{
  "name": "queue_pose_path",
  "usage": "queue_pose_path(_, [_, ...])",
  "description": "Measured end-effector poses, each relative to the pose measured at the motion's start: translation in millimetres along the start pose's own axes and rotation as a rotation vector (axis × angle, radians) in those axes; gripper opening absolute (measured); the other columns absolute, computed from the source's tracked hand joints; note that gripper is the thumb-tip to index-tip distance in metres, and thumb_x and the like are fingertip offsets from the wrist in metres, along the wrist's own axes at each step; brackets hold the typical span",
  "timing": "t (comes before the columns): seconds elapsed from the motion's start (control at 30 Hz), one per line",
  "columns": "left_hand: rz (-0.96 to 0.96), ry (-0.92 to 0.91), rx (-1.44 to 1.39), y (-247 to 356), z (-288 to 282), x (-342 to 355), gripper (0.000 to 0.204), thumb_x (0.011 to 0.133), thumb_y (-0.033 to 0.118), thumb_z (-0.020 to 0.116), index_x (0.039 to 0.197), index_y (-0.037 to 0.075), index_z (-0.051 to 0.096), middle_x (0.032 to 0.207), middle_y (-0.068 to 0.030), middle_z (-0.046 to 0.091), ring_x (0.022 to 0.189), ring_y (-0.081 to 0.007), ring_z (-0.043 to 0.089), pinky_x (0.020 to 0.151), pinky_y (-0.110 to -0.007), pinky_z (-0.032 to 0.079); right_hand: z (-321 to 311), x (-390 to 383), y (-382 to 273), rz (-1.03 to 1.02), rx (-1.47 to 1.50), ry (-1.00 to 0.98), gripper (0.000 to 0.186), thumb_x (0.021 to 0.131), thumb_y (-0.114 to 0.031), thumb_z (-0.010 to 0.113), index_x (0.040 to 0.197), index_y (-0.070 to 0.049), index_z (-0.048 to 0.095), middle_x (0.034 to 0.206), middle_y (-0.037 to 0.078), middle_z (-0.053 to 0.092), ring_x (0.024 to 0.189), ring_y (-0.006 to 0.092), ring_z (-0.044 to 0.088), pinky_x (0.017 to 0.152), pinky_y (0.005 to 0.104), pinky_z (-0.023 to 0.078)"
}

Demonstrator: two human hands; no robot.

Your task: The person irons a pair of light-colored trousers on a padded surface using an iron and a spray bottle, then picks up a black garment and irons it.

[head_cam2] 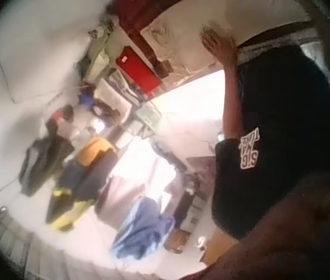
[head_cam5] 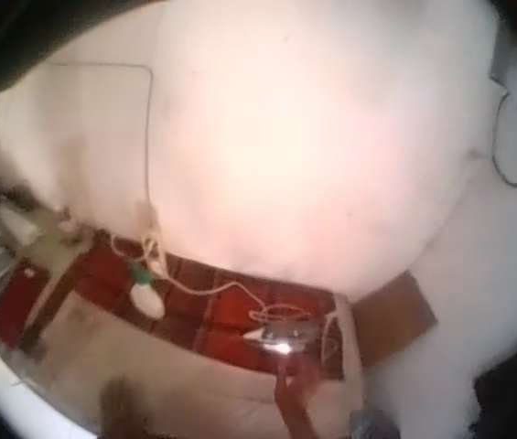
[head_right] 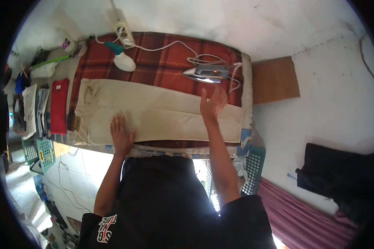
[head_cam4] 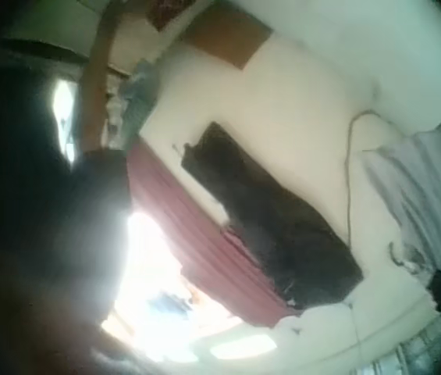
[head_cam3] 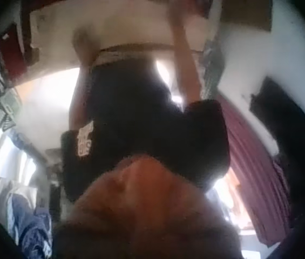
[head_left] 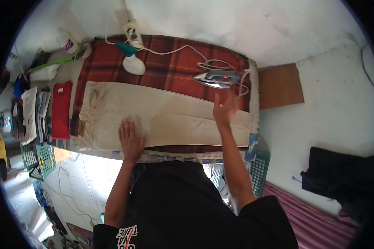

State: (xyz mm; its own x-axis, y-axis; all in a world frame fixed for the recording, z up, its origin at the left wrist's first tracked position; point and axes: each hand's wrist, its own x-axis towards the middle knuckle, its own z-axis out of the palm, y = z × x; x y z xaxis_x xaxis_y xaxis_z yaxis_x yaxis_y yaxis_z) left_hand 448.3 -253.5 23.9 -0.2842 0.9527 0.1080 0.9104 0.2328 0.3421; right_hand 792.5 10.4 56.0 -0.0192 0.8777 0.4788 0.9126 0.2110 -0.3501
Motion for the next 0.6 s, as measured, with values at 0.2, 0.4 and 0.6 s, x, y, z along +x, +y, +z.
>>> queue_pose_path(0.2, [-0.022, -0.032, 0.194, 4.9, 13.8, -9.7, 0.082, 0.103, 0.047, 0.056, 0.169, 0.004, 0.033, 0.179, -0.0238, 0.021, 0.166, -0.0441, 0.016, 0.132, -0.066, 0.009, -78.6, -134.8, 83.4, 0.801, -0.371, -0.150, 0.071, 0.090, -0.042, 0.083, 0.147, -0.008, 0.057, 0.142, 0.021, 0.058, 0.140, 0.0402, 0.050, 0.113, 0.0586, 0.041])
queue_pose_path(0.4, [0.045, -0.045, 0.168, 17.8, 28.1, 5.1, 0.085, 0.102, 0.048, 0.058, 0.170, 0.003, 0.032, 0.179, -0.0257, 0.020, 0.166, -0.0451, 0.016, 0.130, -0.069, 0.010, -88.7, -160.5, 186.9, 0.897, -0.203, -0.067, 0.052, 0.085, -0.037, 0.086, 0.122, -0.003, 0.072, 0.124, 0.025, 0.068, 0.114, 0.0445, 0.067, 0.095, 0.0543, 0.055])
queue_pose_path(0.6, [0.046, -0.024, 0.106, -5.1, 16.7, -9.3, 0.089, 0.102, 0.053, 0.060, 0.169, 0.003, 0.032, 0.177, -0.0276, 0.022, 0.165, -0.0477, 0.018, 0.130, -0.069, 0.011, -87.3, -148.7, 187.7, 0.542, -0.397, 0.043, 0.040, 0.082, -0.024, 0.083, 0.113, -0.001, 0.072, 0.103, 0.023, 0.076, 0.094, 0.0412, 0.073, 0.088, 0.0514, 0.057])
